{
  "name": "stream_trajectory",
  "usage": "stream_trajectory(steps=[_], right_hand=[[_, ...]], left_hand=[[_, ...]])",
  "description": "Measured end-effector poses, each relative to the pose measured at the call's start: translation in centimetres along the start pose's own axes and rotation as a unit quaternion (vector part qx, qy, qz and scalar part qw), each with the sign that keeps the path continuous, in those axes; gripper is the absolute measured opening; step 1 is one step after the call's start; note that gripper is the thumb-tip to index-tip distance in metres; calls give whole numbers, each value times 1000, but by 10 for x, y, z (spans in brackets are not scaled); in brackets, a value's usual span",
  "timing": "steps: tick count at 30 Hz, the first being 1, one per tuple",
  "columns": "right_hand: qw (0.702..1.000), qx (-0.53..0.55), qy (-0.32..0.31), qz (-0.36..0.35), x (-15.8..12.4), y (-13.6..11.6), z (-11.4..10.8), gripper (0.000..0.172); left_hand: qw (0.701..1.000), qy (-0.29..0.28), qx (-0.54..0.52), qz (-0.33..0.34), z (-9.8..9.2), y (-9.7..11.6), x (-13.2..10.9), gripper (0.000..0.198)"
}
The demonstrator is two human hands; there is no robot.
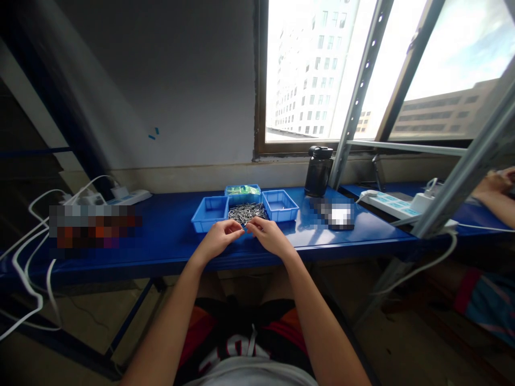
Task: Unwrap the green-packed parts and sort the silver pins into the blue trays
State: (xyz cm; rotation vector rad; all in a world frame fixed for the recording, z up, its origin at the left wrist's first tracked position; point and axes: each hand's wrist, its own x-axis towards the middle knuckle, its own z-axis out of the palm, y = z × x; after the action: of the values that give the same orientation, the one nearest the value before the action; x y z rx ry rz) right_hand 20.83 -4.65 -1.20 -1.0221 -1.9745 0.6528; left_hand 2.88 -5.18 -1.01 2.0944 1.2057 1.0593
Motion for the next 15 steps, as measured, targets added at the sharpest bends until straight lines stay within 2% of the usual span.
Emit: stream_trajectory(steps=[15], right_hand=[[999, -38, 34, -8, 0, 1, -4, 31]], left_hand=[[1000, 17, -7, -4, 0, 1, 1, 25]])
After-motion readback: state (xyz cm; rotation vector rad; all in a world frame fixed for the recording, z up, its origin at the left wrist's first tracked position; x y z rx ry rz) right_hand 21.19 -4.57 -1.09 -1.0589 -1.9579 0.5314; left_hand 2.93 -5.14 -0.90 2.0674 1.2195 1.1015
